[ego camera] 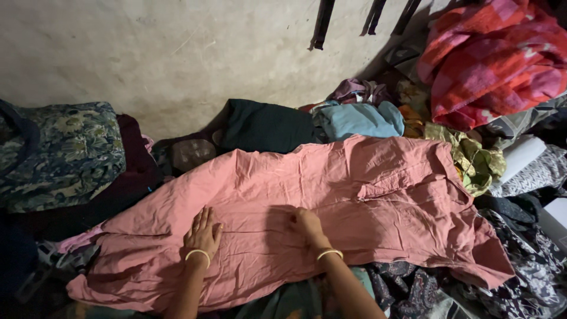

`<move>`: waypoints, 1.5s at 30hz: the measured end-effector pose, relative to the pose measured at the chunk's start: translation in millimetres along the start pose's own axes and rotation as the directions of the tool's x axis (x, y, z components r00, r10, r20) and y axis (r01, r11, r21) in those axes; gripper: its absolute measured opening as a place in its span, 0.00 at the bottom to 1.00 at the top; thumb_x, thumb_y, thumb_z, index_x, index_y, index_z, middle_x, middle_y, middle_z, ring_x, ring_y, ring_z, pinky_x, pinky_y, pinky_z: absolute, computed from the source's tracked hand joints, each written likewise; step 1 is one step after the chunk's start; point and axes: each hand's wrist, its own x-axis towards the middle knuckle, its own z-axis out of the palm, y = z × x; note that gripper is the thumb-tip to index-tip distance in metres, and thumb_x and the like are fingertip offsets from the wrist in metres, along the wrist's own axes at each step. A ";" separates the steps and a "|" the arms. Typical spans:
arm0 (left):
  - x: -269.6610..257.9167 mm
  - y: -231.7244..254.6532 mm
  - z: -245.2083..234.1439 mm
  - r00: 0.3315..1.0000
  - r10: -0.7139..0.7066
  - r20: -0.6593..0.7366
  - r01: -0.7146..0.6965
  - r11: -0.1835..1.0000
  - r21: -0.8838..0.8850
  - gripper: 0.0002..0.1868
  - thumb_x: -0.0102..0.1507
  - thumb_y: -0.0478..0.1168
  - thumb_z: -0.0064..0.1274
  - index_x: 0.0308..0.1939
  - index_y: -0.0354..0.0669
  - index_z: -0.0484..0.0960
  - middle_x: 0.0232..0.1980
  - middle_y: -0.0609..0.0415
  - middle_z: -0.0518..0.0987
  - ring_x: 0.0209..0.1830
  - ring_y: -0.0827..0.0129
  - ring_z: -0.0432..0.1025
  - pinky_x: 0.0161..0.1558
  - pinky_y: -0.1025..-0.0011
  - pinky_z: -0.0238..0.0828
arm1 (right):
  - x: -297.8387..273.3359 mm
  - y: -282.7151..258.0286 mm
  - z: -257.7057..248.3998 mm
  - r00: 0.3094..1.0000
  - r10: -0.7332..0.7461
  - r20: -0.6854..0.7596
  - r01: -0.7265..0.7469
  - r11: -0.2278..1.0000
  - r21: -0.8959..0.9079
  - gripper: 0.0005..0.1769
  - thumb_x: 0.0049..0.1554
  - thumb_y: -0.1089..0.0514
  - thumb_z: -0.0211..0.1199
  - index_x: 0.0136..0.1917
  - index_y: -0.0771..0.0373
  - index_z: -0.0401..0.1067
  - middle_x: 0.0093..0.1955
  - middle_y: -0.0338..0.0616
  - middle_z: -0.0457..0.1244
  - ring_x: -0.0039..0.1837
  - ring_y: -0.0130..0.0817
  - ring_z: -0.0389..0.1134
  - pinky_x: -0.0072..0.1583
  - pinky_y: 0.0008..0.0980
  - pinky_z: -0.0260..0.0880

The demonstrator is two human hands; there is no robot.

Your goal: The person folds several garments by hand on the floor, including a maroon shirt, a patterned shirt, and a pink shirt. The person smooths and aligns each item before folding it into a compact stack.

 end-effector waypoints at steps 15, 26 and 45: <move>-5.7 2.7 -13.3 1.000 0.007 -0.013 -0.008 0.998 -0.058 0.37 0.68 0.59 0.36 0.78 0.50 0.55 0.83 0.57 0.52 0.81 0.62 0.50 0.74 0.63 0.49 | -24.4 36.4 -53.2 0.949 0.203 -0.240 -0.208 0.978 0.007 0.17 0.53 0.43 0.65 0.44 0.59 0.80 0.43 0.55 0.71 0.48 0.53 0.73 0.50 0.48 0.74; -2.7 47.7 18.2 0.964 -0.037 -0.263 -0.006 0.987 -0.161 0.29 0.63 0.47 0.41 0.69 0.49 0.65 0.72 0.54 0.63 0.71 0.61 0.58 0.66 0.59 0.57 | 7.5 81.8 -47.7 0.859 0.512 0.011 -0.141 0.217 0.966 0.20 0.66 0.40 0.62 0.44 0.57 0.78 0.32 0.32 0.61 0.32 0.28 0.58 0.34 0.32 0.55; 46.6 212.2 63.2 0.966 0.249 -0.067 -0.229 0.706 -0.670 0.05 0.57 0.28 0.55 0.29 0.42 0.80 0.38 0.48 0.77 0.39 0.58 0.73 0.41 0.64 0.71 | 2.5 145.6 -63.1 0.932 0.313 0.185 0.154 -0.801 0.578 0.20 0.67 0.44 0.45 0.39 0.52 0.67 0.33 0.30 0.58 0.34 0.25 0.53 0.38 0.26 0.51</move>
